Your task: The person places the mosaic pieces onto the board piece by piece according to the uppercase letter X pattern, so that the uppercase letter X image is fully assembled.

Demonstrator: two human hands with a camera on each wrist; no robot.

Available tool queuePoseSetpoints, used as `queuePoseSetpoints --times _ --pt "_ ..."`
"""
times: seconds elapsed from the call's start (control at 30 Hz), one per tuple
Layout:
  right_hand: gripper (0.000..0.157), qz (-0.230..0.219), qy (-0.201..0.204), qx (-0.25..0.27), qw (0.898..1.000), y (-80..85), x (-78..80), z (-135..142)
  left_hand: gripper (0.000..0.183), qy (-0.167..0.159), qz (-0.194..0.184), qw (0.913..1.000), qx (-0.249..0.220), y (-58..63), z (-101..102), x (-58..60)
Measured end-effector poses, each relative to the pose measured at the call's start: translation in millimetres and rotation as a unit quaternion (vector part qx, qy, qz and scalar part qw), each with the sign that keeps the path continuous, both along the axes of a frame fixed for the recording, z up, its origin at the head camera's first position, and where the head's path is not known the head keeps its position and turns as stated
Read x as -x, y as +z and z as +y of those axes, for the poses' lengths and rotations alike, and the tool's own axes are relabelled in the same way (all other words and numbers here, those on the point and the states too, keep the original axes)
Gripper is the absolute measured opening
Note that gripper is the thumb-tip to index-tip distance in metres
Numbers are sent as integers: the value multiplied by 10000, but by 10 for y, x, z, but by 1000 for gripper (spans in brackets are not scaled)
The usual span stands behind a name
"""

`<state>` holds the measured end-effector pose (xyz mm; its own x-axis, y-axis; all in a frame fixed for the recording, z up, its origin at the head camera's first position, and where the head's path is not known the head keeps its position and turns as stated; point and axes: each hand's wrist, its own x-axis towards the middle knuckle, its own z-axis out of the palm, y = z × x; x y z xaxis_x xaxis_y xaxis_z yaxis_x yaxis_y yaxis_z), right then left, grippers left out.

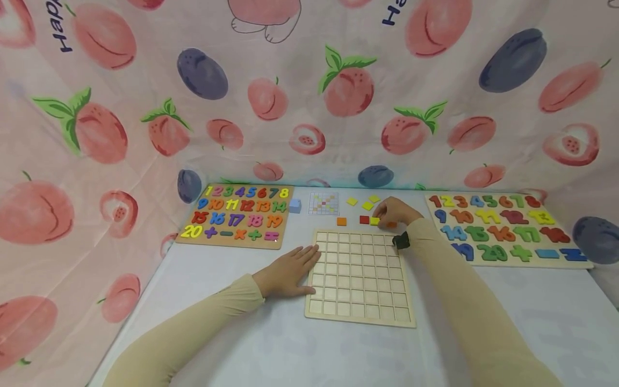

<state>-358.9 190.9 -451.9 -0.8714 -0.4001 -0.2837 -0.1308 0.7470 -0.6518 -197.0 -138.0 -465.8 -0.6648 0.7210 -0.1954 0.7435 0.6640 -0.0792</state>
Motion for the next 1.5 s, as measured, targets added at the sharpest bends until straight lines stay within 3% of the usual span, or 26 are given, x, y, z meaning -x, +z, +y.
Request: queuePoseSetpoints --times 0.47,1.03,1.5 --pt "23 147 175 -3 9997 -8 -11 36 86 -46 46 10000 -72 -22 -9 1" --pt "29 425 156 538 9975 -168 39 230 85 -150 92 9997 -139 15 -19 -21" --pt "32 136 103 1296 9914 62 -156 189 87 -56 32 10000 -50 5 -8 -11"
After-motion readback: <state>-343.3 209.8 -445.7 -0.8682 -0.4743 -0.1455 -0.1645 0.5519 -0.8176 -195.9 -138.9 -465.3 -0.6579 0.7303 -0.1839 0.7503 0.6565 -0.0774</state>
